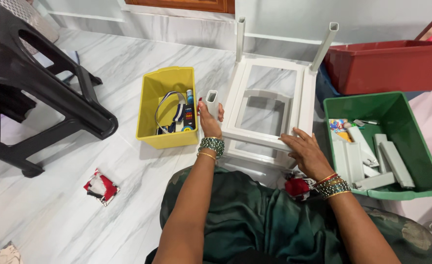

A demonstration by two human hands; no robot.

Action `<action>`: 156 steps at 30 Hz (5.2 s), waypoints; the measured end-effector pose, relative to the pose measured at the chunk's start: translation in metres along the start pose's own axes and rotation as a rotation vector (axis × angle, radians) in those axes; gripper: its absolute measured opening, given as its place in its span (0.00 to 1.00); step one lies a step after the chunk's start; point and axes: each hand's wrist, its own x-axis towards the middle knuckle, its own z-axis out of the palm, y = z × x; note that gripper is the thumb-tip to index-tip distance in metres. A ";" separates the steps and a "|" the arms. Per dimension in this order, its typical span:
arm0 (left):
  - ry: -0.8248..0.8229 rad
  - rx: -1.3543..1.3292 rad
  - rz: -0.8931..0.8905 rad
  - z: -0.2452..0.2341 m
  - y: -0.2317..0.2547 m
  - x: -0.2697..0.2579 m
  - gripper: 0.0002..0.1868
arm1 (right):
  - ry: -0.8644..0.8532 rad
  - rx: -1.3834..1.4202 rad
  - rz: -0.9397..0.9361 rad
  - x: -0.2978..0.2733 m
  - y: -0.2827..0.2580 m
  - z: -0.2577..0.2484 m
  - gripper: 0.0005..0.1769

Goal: The person assembles a white plastic frame by inserting tubular legs into a square base and then wipes the frame with a cloth. The person handles the frame and legs by hand and uses a cloth to clean the surface.

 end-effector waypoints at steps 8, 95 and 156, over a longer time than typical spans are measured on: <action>0.179 -0.009 -0.059 -0.010 -0.034 0.018 0.24 | -0.003 -0.007 -0.025 0.002 0.002 -0.002 0.33; -0.762 1.110 0.479 0.180 -0.039 -0.155 0.51 | 0.479 1.459 0.330 -0.066 0.100 -0.071 0.35; -0.856 0.871 0.390 0.170 -0.037 -0.130 0.30 | 0.376 0.899 0.053 -0.010 0.010 -0.109 0.37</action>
